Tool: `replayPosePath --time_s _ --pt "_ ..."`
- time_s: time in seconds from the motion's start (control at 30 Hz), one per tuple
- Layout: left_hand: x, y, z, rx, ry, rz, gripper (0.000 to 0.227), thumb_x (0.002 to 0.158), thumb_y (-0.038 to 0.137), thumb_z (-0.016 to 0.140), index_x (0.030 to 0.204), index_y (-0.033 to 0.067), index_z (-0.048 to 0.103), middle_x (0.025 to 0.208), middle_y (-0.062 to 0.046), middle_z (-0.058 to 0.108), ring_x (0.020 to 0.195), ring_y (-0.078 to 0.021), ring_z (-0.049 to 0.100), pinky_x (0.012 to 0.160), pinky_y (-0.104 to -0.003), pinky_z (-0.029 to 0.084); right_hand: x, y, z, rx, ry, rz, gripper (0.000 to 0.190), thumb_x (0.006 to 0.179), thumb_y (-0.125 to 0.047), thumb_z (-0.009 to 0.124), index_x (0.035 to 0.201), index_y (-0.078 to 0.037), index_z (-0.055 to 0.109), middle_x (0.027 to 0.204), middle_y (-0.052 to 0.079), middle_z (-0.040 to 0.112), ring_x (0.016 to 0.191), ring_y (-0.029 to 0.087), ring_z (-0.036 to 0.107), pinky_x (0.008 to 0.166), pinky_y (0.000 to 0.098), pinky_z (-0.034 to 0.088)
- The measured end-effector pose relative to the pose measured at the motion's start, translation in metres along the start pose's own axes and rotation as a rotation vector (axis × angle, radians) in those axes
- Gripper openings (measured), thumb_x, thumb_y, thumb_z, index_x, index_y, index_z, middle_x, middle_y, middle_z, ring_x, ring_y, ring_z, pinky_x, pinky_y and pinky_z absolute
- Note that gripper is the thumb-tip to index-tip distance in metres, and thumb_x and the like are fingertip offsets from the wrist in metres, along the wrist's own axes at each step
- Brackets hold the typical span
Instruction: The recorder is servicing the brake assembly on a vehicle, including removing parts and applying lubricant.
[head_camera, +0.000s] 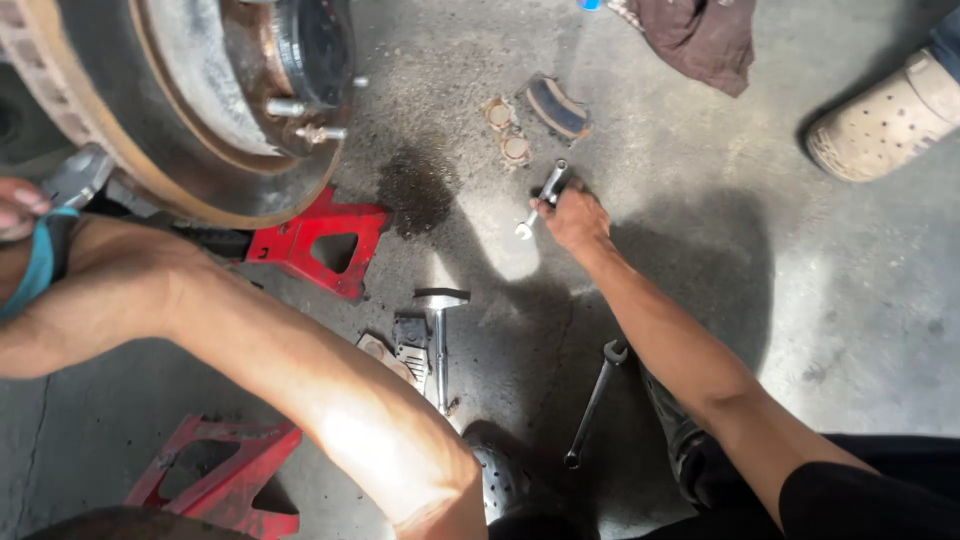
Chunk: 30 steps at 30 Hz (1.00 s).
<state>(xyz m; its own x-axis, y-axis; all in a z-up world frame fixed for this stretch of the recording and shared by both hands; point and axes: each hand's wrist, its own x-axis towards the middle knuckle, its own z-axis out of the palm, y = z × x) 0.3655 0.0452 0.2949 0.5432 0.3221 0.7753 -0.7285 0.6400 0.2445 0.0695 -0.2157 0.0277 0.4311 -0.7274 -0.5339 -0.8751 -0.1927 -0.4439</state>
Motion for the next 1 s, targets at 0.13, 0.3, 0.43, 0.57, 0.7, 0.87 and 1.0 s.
replayPosePath --time_s 0.13,0.3,0.43,0.57,0.7,0.87,1.0 --pt "-0.001 0.022 0.031 -0.052 0.02 -0.056 0.04 0.102 0.034 0.037 0.084 0.0001 0.046 0.076 -0.015 0.046 0.068 -0.0296 0.044 0.063 -0.043 0.04 0.044 -0.007 0.052 -0.172 0.26 -0.134 0.064 0.082 -0.035 0.076 0.123 0.004 0.047 0.115 0.025 0.061 0.098 0.038 0.069 0.078 0.0481 0.057" --pt "0.0 0.026 0.049 -0.035 -0.08 -0.062 0.029 0.107 0.033 0.04 0.095 0.0071 0.045 0.081 -0.011 0.047 0.06 -0.0234 0.043 0.058 -0.039 0.04 0.071 -0.013 0.1 -0.393 0.061 -0.226 0.024 0.1 -0.018 0.059 0.115 0.0 0.062 0.102 0.018 0.066 0.095 0.031 0.072 0.081 0.0431 0.058" --pt "-0.003 0.029 0.05 -0.023 -0.057 -0.081 0.026 0.108 0.032 0.043 0.101 0.0073 0.046 0.081 -0.011 0.049 0.06 -0.0212 0.044 0.058 -0.038 0.04 -0.005 -0.08 0.055 0.683 -0.382 -0.212 0.022 0.102 -0.024 0.053 0.109 -0.009 0.067 0.077 0.003 0.061 0.059 0.013 0.049 0.052 0.0337 0.041" --pt "-0.002 0.034 0.053 0.044 -0.066 -0.101 0.025 0.106 0.033 0.044 0.1 0.0084 0.046 0.084 -0.011 0.051 0.062 -0.021 0.048 0.059 -0.038 0.043 -0.055 -0.135 0.019 1.184 -0.431 -0.755 0.039 0.107 -0.038 0.053 0.101 -0.003 0.069 0.06 -0.002 0.053 0.049 0.006 0.048 0.046 0.025 0.042" --pt "-0.003 0.033 0.052 -0.012 -0.056 -0.137 0.024 0.105 0.032 0.044 0.1 0.0084 0.045 0.084 -0.011 0.05 0.063 -0.0217 0.048 0.059 -0.038 0.043 -0.078 -0.179 0.012 1.367 -0.409 -0.923 0.049 0.108 -0.047 0.051 0.093 -0.003 0.068 0.054 -0.003 0.047 0.043 0.006 0.042 0.041 0.0253 0.035" --pt "-0.004 0.037 0.056 0.023 -0.024 -0.155 0.022 0.107 0.029 0.044 0.099 0.0085 0.042 0.084 -0.01 0.049 0.061 -0.0199 0.047 0.06 -0.036 0.042 -0.089 -0.211 0.013 1.282 -0.308 -0.897 0.056 0.106 -0.053 0.049 0.082 -0.005 0.063 0.051 -0.002 0.048 0.042 0.008 0.046 0.039 0.0266 0.038" --pt "-0.006 0.037 0.059 0.023 -0.029 -0.155 0.024 0.105 0.031 0.042 0.1 0.0074 0.042 0.083 -0.009 0.05 0.063 -0.0206 0.048 0.06 -0.037 0.043 -0.084 -0.215 0.015 1.3 -0.328 -0.928 0.058 0.105 -0.057 0.049 0.077 -0.007 0.061 0.049 -0.002 0.047 0.041 0.008 0.047 0.038 0.0262 0.039"
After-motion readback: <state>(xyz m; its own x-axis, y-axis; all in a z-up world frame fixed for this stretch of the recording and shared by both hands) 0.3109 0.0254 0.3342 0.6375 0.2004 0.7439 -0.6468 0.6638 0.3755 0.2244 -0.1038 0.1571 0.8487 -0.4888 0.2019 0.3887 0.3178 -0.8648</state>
